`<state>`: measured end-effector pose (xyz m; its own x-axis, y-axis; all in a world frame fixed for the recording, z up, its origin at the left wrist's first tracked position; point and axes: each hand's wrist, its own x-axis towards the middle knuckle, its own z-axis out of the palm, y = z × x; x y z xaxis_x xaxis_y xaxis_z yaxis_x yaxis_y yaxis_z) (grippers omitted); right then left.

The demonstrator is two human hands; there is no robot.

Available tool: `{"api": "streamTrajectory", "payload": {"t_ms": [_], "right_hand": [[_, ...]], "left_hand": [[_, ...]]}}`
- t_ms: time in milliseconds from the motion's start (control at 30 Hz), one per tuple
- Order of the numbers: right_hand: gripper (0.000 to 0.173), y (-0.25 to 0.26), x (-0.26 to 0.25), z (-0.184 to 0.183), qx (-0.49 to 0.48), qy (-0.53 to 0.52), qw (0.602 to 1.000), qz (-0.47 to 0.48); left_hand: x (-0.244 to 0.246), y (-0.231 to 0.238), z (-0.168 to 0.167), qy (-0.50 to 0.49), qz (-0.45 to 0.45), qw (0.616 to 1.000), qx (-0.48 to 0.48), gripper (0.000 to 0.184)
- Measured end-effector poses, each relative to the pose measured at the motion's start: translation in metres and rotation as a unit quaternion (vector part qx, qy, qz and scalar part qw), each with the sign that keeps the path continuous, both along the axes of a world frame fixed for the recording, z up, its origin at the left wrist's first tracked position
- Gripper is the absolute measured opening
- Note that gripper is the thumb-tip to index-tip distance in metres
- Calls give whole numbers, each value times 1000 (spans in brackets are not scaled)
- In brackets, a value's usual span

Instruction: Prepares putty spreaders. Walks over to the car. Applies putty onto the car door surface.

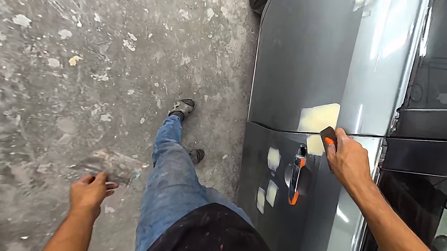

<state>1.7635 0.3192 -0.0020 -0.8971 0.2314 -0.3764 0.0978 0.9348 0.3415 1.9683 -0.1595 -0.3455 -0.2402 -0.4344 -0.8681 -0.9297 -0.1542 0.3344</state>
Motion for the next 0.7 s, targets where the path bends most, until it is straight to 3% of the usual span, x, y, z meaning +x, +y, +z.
{"api": "streamTrajectory", "payload": {"t_ms": [100,200,433,567,700], "right_hand": [[13,1,1,-3,-16,44,999,1],[14,-3,8,-3,-13,19,1000,-6],[12,-5,10,-12,-9,76,997,9],[17,-9,23,-13,7,35,999,-34],[16,-2,24,-17,-9,116,993,-1]], "left_hand": [[-13,0,3,13,-3,1000,1,32],[-16,3,7,16,-6,1000,4,31],[13,10,-5,-17,12,1000,15,30],[29,10,-7,-41,14,999,21,30],[34,5,-9,-53,14,998,20,31]]}}
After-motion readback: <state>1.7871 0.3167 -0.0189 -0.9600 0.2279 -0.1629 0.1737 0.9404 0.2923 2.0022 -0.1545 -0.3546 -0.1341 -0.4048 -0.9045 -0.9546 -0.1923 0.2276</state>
